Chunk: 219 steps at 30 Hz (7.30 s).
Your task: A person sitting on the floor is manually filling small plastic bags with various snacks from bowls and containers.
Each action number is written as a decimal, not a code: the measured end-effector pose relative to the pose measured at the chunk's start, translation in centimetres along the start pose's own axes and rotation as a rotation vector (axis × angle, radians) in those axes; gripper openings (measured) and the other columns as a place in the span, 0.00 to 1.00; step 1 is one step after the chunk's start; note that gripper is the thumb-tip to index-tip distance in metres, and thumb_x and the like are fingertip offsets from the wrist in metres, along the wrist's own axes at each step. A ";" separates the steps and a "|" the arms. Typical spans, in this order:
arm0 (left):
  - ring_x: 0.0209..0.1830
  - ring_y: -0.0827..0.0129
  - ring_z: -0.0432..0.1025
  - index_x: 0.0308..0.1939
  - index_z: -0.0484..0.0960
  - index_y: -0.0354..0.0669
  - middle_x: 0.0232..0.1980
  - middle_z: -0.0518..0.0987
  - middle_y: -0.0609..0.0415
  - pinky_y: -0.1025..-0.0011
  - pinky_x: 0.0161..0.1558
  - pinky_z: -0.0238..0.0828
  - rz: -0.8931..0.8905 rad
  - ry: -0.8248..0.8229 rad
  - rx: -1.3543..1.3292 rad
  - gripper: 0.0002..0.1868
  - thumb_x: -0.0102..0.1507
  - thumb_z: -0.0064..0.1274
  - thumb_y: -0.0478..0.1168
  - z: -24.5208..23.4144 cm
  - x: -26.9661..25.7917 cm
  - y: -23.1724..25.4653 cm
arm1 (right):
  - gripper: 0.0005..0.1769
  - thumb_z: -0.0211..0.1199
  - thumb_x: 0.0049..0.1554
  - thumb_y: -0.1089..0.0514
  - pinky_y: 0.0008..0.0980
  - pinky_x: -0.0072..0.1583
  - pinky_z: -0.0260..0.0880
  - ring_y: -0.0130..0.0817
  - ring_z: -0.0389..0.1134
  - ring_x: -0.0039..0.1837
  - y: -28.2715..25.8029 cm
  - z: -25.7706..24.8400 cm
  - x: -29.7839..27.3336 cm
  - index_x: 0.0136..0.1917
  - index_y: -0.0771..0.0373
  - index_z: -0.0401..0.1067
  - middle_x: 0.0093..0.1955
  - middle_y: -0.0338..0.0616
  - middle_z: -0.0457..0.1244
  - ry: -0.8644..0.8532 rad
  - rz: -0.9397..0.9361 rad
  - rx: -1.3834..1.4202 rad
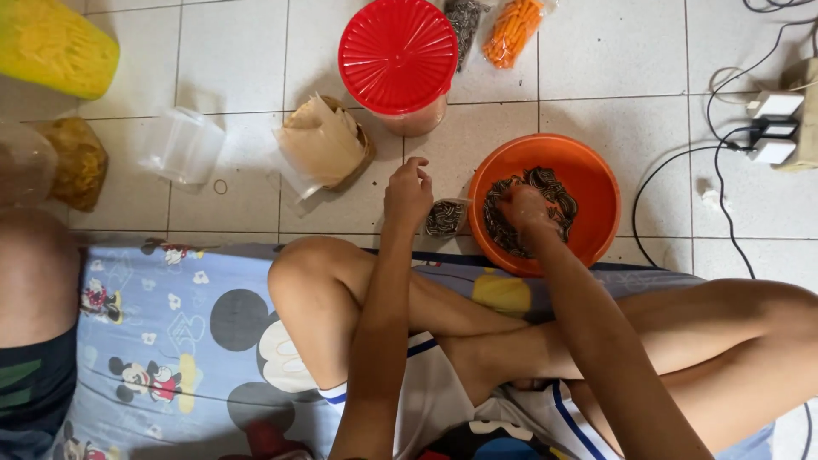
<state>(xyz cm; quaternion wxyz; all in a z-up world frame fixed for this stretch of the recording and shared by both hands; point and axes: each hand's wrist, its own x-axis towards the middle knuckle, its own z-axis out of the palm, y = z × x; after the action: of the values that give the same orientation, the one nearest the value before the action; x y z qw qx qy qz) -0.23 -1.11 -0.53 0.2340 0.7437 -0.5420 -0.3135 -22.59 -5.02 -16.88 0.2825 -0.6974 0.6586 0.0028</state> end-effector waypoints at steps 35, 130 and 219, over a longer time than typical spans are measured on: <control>0.44 0.52 0.74 0.49 0.73 0.44 0.40 0.76 0.49 0.54 0.41 0.72 -0.035 0.027 0.012 0.15 0.58 0.46 0.37 -0.2 -1.5 -1.2 | 0.19 0.51 0.54 0.51 0.38 0.53 0.65 0.39 0.65 0.53 -5.4 -5.1 -6.7 0.51 0.66 0.71 0.46 0.52 0.64 0.153 0.259 -0.298; 0.35 0.57 0.75 0.29 0.82 0.48 0.30 0.79 0.53 0.63 0.37 0.73 -0.049 -0.200 -0.010 0.05 0.50 0.56 0.41 -3.2 -1.8 1.9 | 0.10 0.57 0.51 0.53 0.44 0.50 0.68 0.46 0.67 0.49 -2.7 -3.2 -1.8 0.46 0.52 0.75 0.41 0.46 0.66 0.085 -0.103 -0.118; 0.39 0.57 0.75 0.43 0.80 0.49 0.39 0.80 0.48 0.64 0.35 0.74 -0.094 -0.017 -0.096 0.11 0.61 0.48 0.46 -2.0 -3.3 -1.7 | 0.08 0.67 0.46 0.63 0.44 0.53 0.69 0.47 0.66 0.52 -14.0 -17.6 -13.4 0.42 0.59 0.75 0.44 0.49 0.65 0.122 -0.524 0.435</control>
<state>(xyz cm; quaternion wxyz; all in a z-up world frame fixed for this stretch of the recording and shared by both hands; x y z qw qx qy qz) 1.60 2.53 0.37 0.2498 0.7537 -0.4928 -0.3560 -17.98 -0.11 8.44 0.3759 -0.7652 0.4579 -0.2519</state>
